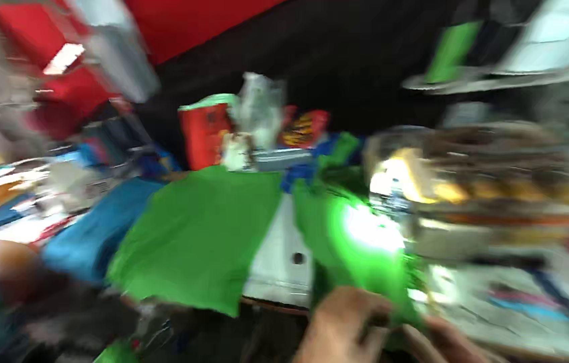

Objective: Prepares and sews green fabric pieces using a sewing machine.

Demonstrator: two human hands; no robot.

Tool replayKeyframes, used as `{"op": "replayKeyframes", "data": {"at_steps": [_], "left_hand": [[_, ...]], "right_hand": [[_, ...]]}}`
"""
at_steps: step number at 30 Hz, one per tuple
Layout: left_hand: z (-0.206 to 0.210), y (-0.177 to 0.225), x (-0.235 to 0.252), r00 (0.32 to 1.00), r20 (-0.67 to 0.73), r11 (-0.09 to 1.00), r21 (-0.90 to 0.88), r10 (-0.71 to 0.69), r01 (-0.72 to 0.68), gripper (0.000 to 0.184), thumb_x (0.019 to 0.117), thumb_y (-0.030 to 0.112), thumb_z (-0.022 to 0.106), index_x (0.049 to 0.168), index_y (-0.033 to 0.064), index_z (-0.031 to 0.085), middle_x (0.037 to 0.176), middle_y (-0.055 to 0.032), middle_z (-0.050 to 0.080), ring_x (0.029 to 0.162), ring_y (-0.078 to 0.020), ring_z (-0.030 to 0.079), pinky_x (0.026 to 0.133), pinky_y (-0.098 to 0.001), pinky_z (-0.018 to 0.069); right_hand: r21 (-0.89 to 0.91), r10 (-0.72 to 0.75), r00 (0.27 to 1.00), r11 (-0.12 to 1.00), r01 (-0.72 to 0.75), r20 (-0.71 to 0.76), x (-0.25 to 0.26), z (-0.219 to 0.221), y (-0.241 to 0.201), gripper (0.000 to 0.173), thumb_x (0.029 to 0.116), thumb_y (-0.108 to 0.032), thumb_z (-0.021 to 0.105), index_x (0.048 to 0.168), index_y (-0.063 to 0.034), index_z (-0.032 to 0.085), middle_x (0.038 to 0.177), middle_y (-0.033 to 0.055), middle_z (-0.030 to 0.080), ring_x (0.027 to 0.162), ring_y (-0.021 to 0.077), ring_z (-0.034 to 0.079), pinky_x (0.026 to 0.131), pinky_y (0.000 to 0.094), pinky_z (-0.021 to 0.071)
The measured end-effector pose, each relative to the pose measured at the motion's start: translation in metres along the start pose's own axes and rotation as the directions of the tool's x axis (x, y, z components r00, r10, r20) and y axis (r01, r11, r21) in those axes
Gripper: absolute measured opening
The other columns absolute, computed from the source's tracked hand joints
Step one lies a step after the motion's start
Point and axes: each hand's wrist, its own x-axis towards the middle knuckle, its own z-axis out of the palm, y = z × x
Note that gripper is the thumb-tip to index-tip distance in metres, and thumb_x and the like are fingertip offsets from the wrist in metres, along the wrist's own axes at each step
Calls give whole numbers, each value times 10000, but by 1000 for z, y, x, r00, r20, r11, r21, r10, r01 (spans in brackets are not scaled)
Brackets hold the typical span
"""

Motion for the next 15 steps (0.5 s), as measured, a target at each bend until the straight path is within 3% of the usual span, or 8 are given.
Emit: {"op": "replayKeyframes", "data": {"at_steps": [3, 6, 9, 11, 13, 15], "left_hand": [[8, -10, -4, 996, 61, 997, 49, 61, -64, 117, 873, 13, 722, 988, -10, 720, 983, -151, 725, 960, -181, 706, 895, -257, 564], [13, -20, -5, 995, 60, 995, 54, 83, -86, 120, 898, 78, 728, 983, -7, 722, 978, -137, 707, 906, -103, 675, 840, -174, 541], [14, -24, -4, 996, 12, 995, 42, 88, -88, 176, 895, 117, 747, 997, -18, 698, 937, -102, 697, 871, -37, 648, 827, -129, 520], [11, -24, -3, 995, -34, 994, 59, 98, -96, 181, 885, 128, 760, 976, -1, 671, 904, -76, 684, 863, -29, 633, 826, -131, 505], [6, -24, -1, 988, -42, 987, 74, 146, -142, 110, 905, 150, 743, 930, 67, 674, 948, -37, 662, 959, -24, 630, 891, -126, 504], [4, -23, 0, 981, -27, 978, 88, 193, -190, 61, 935, 181, 720, 931, 125, 696, 990, -15, 629, 1019, -42, 601, 933, -145, 482]], "right_hand": [[39, -5, 998, 999, 7, -58, -4, -4, 8, 131, 953, 42, 598, 1057, 6, 669, 923, -45, 735, 839, 23, 701, 798, 240, 604], [94, 7, 999, 996, -2, -50, -5, -10, 16, 177, 940, 23, 635, 1115, 12, 656, 941, -16, 733, 830, 49, 711, 766, 252, 617], [132, -24, 999, 991, 29, -41, -5, -11, 21, 99, 949, -16, 646, 1046, -23, 660, 869, -47, 718, 761, 37, 699, 714, 241, 612], [133, -33, 998, 990, 39, -47, -4, -10, 21, 81, 976, -42, 613, 1024, -31, 677, 866, -57, 712, 767, 27, 694, 735, 242, 611], [155, -11, 999, 988, 19, -52, -2, -11, 23, 148, 1017, -76, 551, 1001, -46, 695, 881, -57, 709, 811, 29, 692, 787, 254, 607], [298, 88, 996, 951, -77, -24, 1, -11, 21, 255, 1061, -109, 449, 986, -71, 689, 899, -38, 721, 843, 63, 706, 813, 287, 607]]}}
